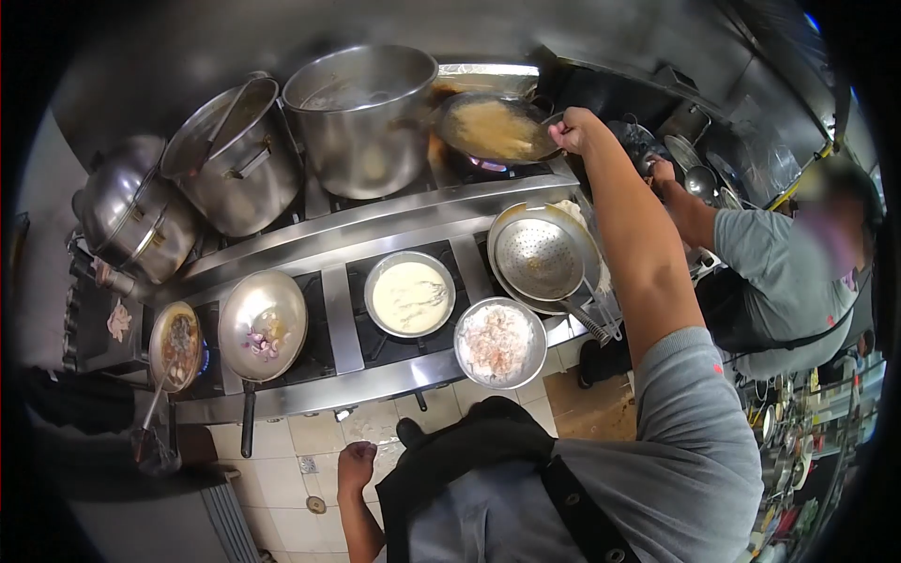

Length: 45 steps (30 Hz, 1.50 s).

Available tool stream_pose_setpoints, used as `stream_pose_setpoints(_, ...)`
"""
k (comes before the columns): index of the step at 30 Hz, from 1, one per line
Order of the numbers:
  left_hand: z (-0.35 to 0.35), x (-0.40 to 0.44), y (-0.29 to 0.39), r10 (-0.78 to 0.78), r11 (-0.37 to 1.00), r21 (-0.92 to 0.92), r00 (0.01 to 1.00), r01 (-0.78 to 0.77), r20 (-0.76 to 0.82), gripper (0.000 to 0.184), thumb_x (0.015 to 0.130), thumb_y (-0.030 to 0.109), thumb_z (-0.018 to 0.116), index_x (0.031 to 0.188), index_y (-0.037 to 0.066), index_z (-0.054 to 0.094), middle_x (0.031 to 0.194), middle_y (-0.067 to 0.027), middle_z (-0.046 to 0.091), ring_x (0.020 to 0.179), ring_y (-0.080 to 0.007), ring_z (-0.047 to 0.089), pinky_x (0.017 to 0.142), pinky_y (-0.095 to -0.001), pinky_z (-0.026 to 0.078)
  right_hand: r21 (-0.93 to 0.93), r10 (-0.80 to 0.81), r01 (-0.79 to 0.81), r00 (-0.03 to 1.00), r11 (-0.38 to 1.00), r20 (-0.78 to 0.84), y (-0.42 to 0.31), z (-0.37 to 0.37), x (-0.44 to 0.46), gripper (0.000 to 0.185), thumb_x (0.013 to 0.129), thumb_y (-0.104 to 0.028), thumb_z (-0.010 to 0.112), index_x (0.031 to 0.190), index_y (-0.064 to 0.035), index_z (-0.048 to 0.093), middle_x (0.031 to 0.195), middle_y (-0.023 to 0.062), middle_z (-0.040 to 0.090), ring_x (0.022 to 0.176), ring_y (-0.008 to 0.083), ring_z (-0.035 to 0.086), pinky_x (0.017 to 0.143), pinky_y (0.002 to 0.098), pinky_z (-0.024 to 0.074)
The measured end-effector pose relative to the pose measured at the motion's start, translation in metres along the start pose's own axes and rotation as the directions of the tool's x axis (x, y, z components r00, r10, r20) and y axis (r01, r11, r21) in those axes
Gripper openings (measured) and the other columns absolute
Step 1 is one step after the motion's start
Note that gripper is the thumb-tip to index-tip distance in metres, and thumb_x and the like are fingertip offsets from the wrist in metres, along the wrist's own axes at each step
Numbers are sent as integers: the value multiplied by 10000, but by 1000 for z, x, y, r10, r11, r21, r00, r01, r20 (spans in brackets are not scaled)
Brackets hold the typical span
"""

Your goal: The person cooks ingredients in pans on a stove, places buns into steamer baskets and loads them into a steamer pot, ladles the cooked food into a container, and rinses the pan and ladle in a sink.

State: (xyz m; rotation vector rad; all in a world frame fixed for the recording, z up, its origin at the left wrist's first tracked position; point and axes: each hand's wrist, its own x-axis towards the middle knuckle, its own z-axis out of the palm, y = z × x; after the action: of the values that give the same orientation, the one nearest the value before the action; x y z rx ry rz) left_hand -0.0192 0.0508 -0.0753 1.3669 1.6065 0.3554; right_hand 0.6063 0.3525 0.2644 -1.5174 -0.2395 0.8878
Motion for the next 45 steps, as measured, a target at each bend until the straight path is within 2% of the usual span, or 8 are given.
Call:
stream_pose_setpoints(14,-72,23,-18,55,998,-21,996,-54,67,285,819,208,680,949,-45,666,858,-173,695,796,-237,679,737,-317,517,704,279,-199,960,681,2,-48,80,-56,135,890,-24,457,807,33,546,824,161,498,684,238,570,579,489,612)
stream_pose_setpoints(16,-81,19,-17,58,998,-13,996,-57,68,269,824,210,668,924,-40,676,847,-165,698,789,-230,678,738,-318,517,806,275,-247,955,537,110,-48,94,-75,287,901,-26,445,1178,43,477,967,246,521,758,301,601,596,516,606)
stream_pose_setpoints(17,-83,21,-25,55,998,-10,996,-55,70,269,824,210,668,924,-40,676,847,-165,698,789,-230,678,738,-318,517,752,407,-256,913,608,-19,-56,109,-91,650,922,-39,397,1449,-38,17,1045,300,533,809,351,619,620,510,606)
stream_pose_setpoints(18,-81,25,-37,59,998,-30,994,-56,90,260,826,213,662,909,-33,685,836,-159,699,784,-224,678,736,-316,516,752,410,-255,912,608,-22,-54,112,-84,650,922,-39,397,1449,-38,17,1045,300,533,809,351,619,620,510,606)
stream_pose_setpoints(21,-85,19,-41,31,998,-54,989,-24,147,253,826,223,655,884,-20,698,816,-150,701,775,-215,677,733,-312,514,590,384,-415,905,693,185,-26,86,-47,272,946,-34,291,1029,116,503,999,282,540,777,316,630,540,393,604)
stream_pose_setpoints(36,-99,25,-52,250,821,423,908,-382,335,314,830,320,607,806,21,702,791,-171,681,791,-316,662,744,-375,498,155,490,-571,791,806,367,51,-11,-16,232,918,-80,340,846,11,541,567,-11,517,397,35,449,329,169,360)
stream_pose_setpoints(38,-102,1,-16,-85,984,165,992,69,93,325,835,325,621,816,12,707,781,-180,682,776,-323,666,737,-373,503,72,434,-467,860,881,268,37,-26,-28,228,918,-73,355,820,-7,550,565,-8,522,393,28,446,319,169,352)
stream_pose_setpoints(45,-60,-7,6,-62,987,155,996,52,56,333,836,316,626,814,-7,704,743,-201,670,721,-328,664,684,-382,504,-504,135,-93,990,858,47,-7,-101,-31,239,910,-85,385,734,-30,537,558,33,539,370,66,432,313,210,344)
